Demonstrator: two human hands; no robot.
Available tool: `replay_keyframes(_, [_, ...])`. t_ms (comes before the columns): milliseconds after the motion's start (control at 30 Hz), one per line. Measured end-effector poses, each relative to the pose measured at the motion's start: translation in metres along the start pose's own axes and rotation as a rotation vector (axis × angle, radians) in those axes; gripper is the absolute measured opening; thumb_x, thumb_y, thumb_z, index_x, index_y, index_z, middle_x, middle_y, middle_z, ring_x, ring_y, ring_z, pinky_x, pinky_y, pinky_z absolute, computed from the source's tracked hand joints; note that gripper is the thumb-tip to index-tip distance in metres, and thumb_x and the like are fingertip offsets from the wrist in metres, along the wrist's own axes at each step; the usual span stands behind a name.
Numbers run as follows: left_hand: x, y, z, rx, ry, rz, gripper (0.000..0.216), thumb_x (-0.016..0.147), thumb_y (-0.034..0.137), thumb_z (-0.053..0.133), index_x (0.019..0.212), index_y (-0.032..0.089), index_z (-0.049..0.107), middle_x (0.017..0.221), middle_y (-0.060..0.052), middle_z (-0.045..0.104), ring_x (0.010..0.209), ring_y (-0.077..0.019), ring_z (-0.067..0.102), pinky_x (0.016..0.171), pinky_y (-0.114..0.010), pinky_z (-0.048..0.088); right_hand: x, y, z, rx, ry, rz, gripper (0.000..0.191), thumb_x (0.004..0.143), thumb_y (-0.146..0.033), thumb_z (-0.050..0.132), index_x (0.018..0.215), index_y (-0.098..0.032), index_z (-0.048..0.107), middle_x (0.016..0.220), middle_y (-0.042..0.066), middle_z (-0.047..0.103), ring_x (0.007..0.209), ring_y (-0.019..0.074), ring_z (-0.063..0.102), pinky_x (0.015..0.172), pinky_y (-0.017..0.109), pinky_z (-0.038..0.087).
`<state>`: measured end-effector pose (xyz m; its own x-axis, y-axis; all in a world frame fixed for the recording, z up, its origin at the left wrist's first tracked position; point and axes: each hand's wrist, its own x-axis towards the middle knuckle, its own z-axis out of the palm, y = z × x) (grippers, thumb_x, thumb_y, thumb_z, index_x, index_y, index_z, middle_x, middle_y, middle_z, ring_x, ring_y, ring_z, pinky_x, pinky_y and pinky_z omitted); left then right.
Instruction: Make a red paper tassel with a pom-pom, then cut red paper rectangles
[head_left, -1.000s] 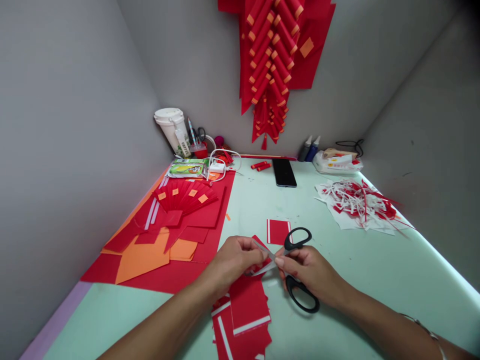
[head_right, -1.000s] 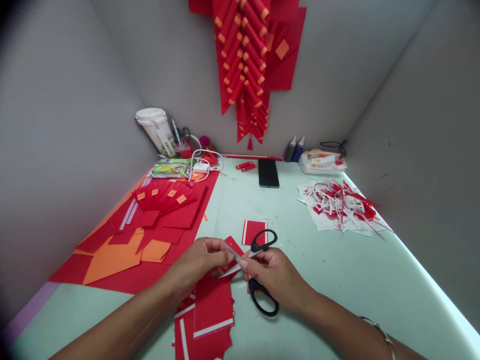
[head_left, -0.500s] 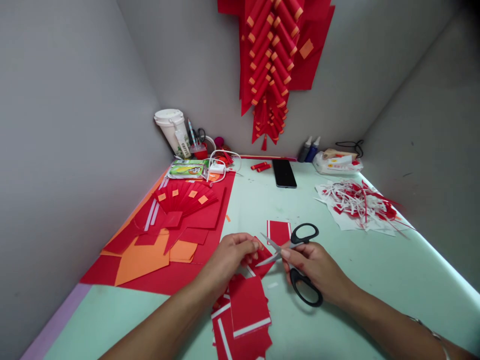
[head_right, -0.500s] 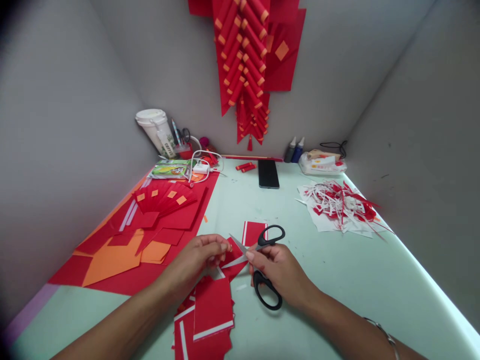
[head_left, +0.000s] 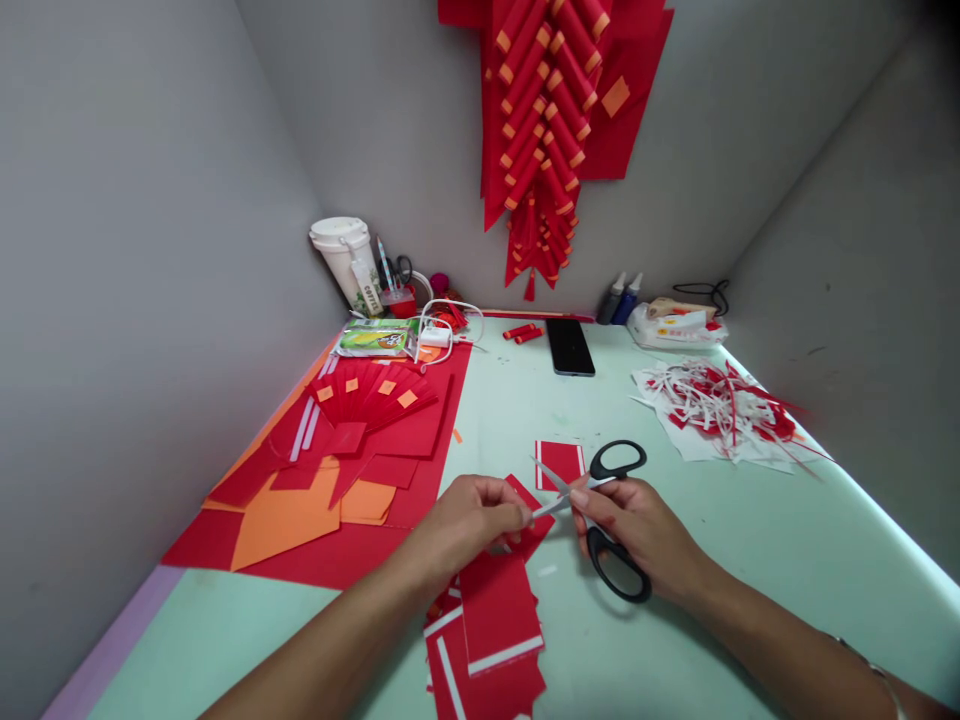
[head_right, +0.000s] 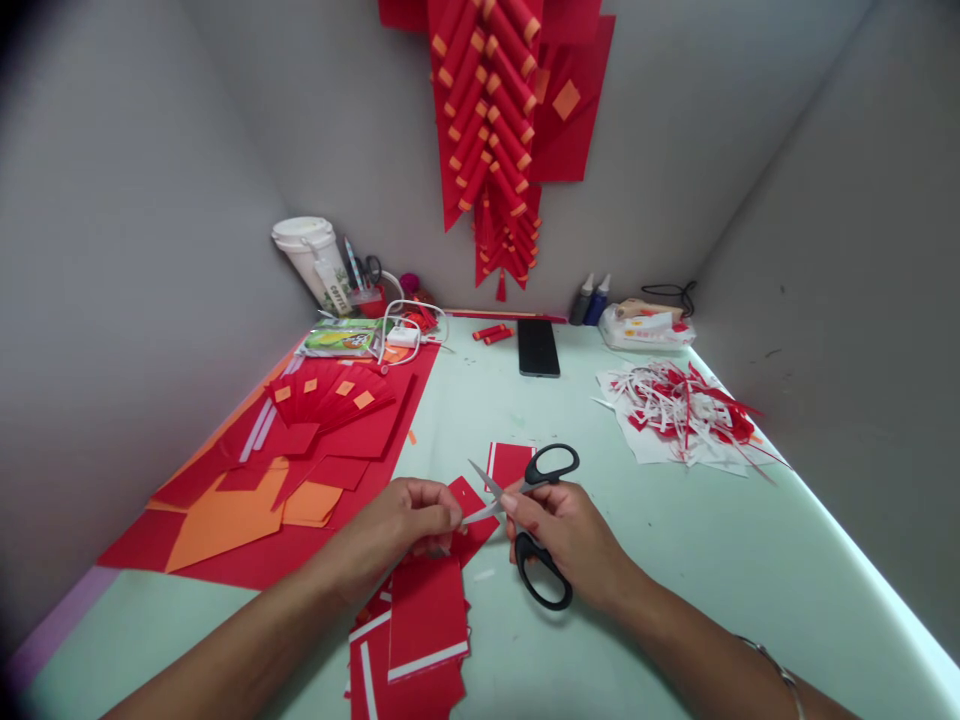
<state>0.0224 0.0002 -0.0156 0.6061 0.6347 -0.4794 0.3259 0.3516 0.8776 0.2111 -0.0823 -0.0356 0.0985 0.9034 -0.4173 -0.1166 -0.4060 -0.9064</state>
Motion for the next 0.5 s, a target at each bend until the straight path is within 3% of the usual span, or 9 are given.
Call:
replay_keyframes(367, [-0.0005,0.0000,-0.0009,0.129,0.008,0.025,0.011,0.066,0.023,0.058,0.066,0.015,0.067,0.056,0.001,0.058,0.054,-0.0108,0.048,0.054,-0.022,0.036,-0.0027,-0.0076,-0.0022,-0.033,-0.076,0.009,0.036,0.081,-0.044,0.063,0.058,-0.016,0.061,0.049,-0.001,0.062,0.044,0.0102,0.051,0.046,0.022,0.036])
replay_keyframes(500, [-0.0006,0.0011,-0.0034,0.273,0.094,0.082,0.014,0.069,0.023,0.054,0.068,0.015,0.065,0.058,0.002,0.057,0.052,-0.0102,0.045,0.051,-0.022,0.034,-0.0030,-0.0064,-0.0059,-0.017,-0.075,0.014,0.037,0.082,-0.045,0.063,0.059,-0.016,0.061,0.049,-0.001,0.062,0.044,0.0100,0.052,0.047,0.021,0.038])
